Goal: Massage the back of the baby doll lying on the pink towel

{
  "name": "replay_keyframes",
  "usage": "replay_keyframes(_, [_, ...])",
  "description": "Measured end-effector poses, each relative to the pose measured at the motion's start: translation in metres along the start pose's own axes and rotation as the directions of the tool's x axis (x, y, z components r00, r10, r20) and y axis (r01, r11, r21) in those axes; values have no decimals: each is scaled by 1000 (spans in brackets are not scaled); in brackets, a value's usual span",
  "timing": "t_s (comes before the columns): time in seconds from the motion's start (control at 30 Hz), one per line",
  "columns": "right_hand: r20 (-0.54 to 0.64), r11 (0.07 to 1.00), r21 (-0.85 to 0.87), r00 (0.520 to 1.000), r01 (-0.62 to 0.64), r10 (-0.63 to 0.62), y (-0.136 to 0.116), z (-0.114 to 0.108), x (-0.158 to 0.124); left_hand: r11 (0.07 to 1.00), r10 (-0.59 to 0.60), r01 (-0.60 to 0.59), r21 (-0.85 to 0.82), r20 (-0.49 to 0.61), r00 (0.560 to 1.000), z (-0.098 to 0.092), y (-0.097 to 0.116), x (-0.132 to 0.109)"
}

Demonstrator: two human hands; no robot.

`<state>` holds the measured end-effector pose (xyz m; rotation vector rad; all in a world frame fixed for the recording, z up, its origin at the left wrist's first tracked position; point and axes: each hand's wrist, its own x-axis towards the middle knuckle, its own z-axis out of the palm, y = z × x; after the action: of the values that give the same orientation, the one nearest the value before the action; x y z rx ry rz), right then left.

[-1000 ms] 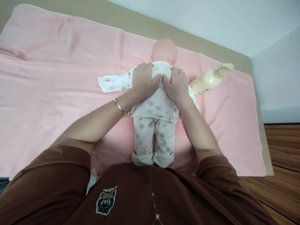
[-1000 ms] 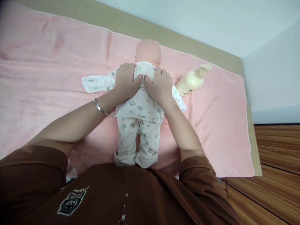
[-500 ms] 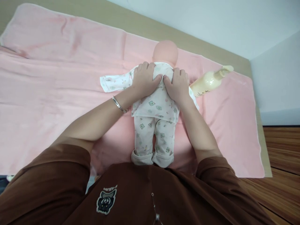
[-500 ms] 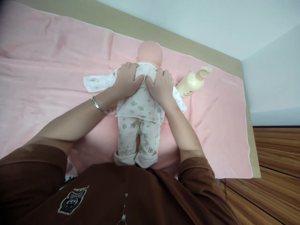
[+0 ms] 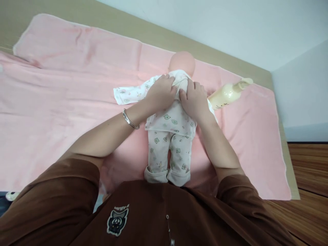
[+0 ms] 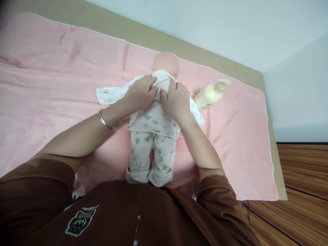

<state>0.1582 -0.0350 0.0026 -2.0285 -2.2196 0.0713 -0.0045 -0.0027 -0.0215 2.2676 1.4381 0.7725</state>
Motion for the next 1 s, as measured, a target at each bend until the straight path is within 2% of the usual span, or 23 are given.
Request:
replay_keyframes(0.13, [4,991,-7,991,137,-137,-12,-5,-18,995,-99,100,16,-47,994,8,-13,11])
replay_keyframes(0.3, [73,992,74,992,101,-106,-10,-9,-13,995,-84,88,57,-68,994,13,-11,9])
replay_keyframes(0.47, [33,988,150,998,46,-51,1,-7,5,996,-50,56,64,-94,994,15,-15,8])
replay_keyframes(0.7, [39,992,123,999,4,-9,-1,-3,8,993,-72,74,91,-30,997,7,-6,7])
replay_keyframes(0.83, [30,993,118,999,20,-24,2,2,9,989,-104,100,108,30,994,0,2,6])
replay_keyframes(1.0, [-7,991,123,999,53,-53,9,8,11,988,-103,97,122,46,994,-2,5,5])
